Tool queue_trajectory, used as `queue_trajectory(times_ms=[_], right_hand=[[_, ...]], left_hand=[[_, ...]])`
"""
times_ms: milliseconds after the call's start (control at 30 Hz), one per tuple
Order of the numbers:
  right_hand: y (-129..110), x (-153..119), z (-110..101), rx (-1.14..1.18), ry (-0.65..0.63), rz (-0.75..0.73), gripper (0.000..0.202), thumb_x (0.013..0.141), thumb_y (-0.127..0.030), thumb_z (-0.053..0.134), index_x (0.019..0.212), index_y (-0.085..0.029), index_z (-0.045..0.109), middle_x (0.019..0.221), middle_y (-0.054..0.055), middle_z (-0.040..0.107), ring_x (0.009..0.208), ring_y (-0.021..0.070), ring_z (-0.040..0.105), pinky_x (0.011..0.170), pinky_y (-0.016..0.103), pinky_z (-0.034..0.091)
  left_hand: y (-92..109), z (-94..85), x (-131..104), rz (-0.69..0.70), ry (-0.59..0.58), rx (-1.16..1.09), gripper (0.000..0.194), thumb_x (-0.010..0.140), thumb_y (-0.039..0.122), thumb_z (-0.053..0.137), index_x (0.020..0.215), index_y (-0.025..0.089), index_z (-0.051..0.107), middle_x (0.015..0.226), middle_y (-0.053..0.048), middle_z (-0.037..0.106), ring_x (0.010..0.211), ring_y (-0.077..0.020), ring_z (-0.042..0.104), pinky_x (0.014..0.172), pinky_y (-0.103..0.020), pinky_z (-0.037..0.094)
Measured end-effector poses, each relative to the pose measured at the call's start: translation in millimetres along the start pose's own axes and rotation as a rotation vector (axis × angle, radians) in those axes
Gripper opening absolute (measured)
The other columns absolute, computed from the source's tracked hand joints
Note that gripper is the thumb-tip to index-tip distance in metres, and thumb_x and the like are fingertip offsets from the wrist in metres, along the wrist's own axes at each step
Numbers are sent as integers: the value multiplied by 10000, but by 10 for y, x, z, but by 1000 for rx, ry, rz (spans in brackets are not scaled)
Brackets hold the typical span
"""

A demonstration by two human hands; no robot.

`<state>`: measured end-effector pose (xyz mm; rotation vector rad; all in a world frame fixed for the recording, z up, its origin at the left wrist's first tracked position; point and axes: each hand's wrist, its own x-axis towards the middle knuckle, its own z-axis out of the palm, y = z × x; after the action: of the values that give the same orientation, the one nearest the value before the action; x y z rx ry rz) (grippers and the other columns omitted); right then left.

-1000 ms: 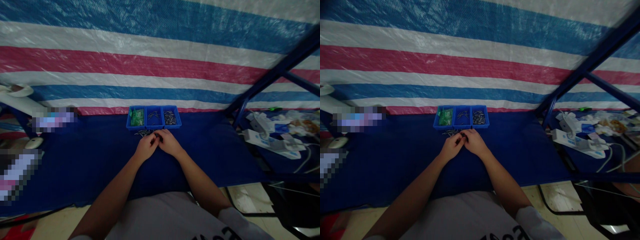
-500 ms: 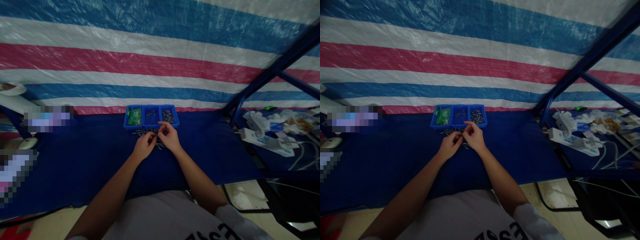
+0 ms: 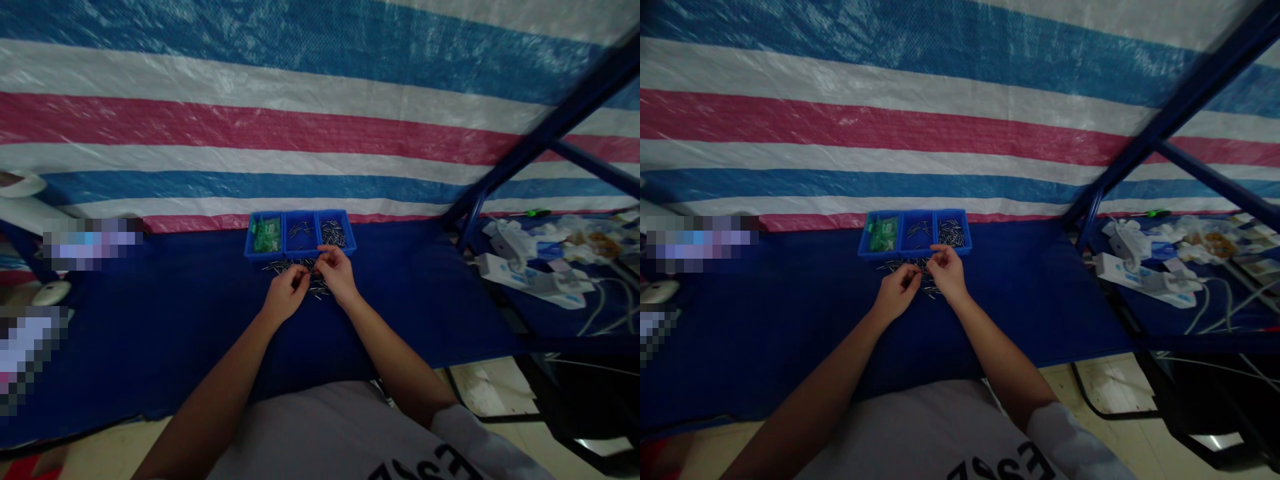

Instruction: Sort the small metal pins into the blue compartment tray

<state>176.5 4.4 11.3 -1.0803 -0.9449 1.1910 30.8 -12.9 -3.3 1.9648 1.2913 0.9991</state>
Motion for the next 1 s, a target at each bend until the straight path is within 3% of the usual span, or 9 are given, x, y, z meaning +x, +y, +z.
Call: queue_trajectory(times_ms=[200,400,767,1000], right_hand=[[36,8,-4,-8,-28,3,338,642,-199,616,976,-204,563,639,-72,557,562,113,573,572,253,479],[28,7,-25,-159,-103,-35,196,676,-251,624,863,-192,633,669,-30,580,582,115,542,583,257,457],[31,-13,-7,-205,-154,-13,185,703,-340,681,802,-184,690,695,11,661,602,128,574,615,268,469],[12,-5,-12,-172,-136,7,216,690,-360,709,806,-178,704,706,19,686,600,126,589,605,263,481]], left_hand=[[-10,0,-5,-19,51,0,162,912,321,484,911,193,583,617,47,521,528,-93,487,556,-214,377],[-7,-9,5,-39,104,31,174,913,319,485,922,190,602,581,53,526,485,-86,464,525,-206,357],[-36,-37,13,-68,162,19,262,952,334,392,832,187,573,629,20,587,557,-115,557,572,-224,408],[-49,3,12,-67,212,-65,205,920,345,478,1014,192,577,658,33,586,565,-104,557,580,-219,425]])
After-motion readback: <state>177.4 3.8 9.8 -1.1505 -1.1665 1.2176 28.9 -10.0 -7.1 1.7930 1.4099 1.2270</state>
